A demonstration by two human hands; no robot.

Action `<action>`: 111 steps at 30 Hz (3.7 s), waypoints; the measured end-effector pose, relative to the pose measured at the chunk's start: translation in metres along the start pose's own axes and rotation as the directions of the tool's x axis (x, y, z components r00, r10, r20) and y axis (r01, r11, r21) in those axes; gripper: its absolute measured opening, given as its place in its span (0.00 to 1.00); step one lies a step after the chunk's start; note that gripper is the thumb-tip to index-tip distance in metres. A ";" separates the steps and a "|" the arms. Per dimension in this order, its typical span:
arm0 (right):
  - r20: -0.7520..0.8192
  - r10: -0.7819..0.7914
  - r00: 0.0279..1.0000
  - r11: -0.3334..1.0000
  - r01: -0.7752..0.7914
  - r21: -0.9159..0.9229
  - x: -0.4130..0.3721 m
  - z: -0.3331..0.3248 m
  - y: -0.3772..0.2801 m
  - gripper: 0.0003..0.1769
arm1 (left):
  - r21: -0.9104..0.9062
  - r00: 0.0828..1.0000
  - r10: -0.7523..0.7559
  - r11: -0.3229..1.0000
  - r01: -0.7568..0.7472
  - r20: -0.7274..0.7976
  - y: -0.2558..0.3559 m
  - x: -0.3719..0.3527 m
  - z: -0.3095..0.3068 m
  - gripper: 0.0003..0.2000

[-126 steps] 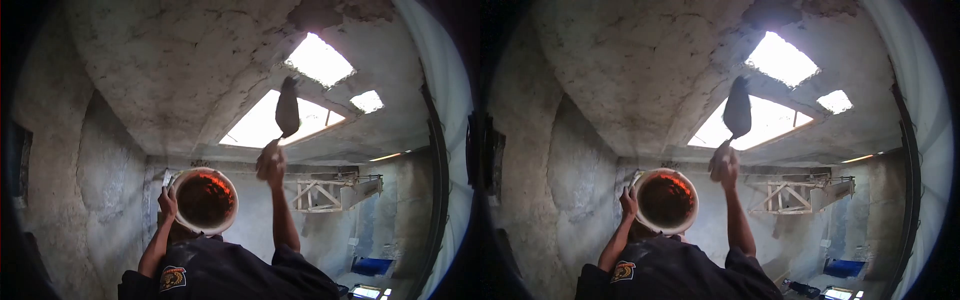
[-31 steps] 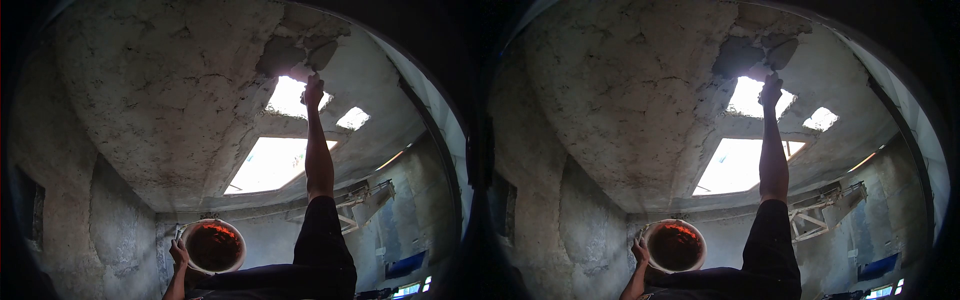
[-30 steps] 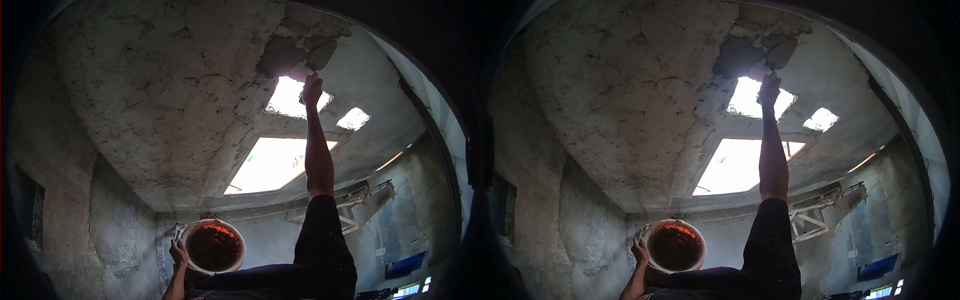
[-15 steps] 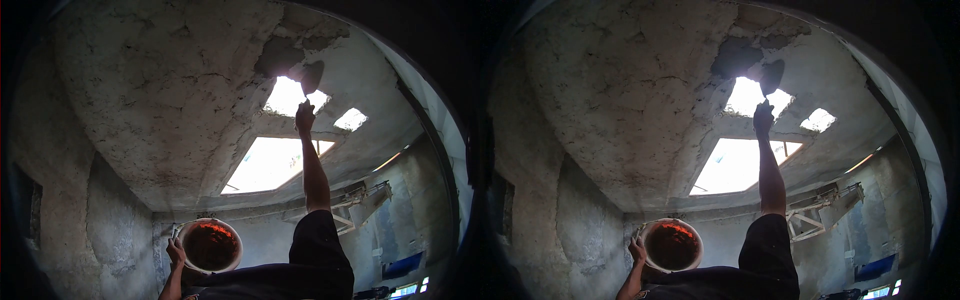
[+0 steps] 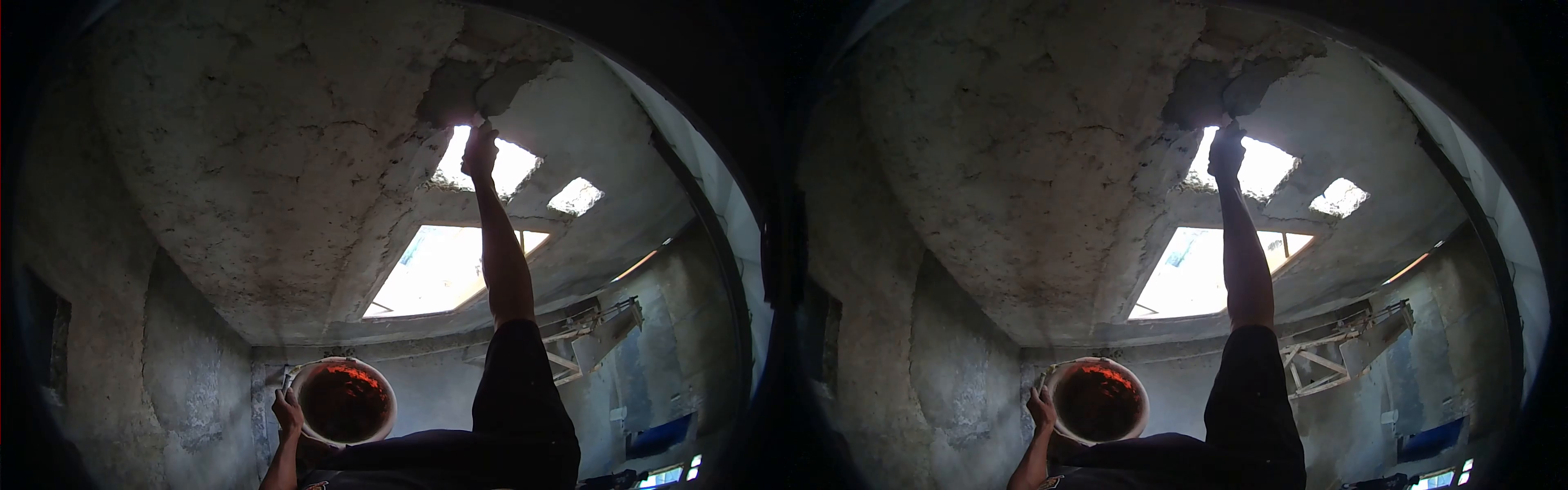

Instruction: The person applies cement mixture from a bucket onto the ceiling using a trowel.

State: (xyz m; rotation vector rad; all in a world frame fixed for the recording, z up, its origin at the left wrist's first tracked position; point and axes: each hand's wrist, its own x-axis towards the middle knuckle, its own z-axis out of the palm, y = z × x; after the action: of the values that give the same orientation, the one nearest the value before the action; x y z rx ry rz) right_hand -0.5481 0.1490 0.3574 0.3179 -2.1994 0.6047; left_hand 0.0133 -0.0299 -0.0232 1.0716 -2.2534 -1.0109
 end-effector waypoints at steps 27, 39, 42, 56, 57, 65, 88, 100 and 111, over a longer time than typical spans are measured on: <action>0.322 -0.469 0.823 0.883 0.435 0.175 -0.191 -0.109 0.027 0.20 | -0.006 1.000 0.025 1.000 -0.025 0.010 -0.019 -0.004 0.009 0.13; 0.959 -0.012 -0.283 1.000 0.000 0.012 -0.459 -0.184 -0.038 0.17 | 0.019 0.996 0.084 0.996 -0.085 0.013 -0.011 -0.006 0.002 0.18; 0.941 -0.056 -0.335 0.995 0.057 0.079 -0.524 -0.159 -0.022 0.16 | -0.055 0.997 0.061 0.997 -0.059 0.046 -0.016 -0.006 0.008 0.18; 0.723 -0.585 -0.367 0.753 0.084 0.652 -0.596 -0.123 -0.021 0.14 | -0.038 0.997 0.025 0.999 -0.022 0.072 0.000 -0.007 -0.003 0.18; 0.728 -0.581 -0.365 0.759 0.080 0.646 -0.590 -0.129 -0.021 0.14 | -0.052 0.999 0.018 0.999 -0.015 0.047 0.000 -0.009 -0.004 0.18; 0.913 -0.394 -0.106 0.892 -0.283 0.353 -0.553 -0.177 -0.028 0.18 | -0.037 0.999 0.033 0.999 -0.031 0.039 0.003 -0.005 0.005 0.17; 0.663 -0.032 0.748 0.177 -0.648 0.740 -0.336 -0.106 -0.007 0.20 | -0.054 1.000 -0.018 0.998 0.017 -0.023 -0.003 -0.010 0.002 0.15; 0.002 0.280 0.960 0.700 -0.205 0.684 -0.079 -0.072 -0.061 0.16 | -0.055 0.996 -0.085 0.995 0.086 0.022 -0.015 -0.012 0.007 0.15; -0.144 -0.104 0.984 0.986 0.083 -0.147 -0.054 -0.037 -0.048 0.22 | -0.016 0.988 -0.133 0.991 0.135 0.074 -0.019 -0.008 0.010 0.16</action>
State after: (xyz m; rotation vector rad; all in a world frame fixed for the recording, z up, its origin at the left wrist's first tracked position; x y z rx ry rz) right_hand -0.4697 0.1283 0.3517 0.2899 -2.0564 0.4061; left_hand 0.0202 -0.0274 -0.0450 1.2092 -2.2468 -1.1431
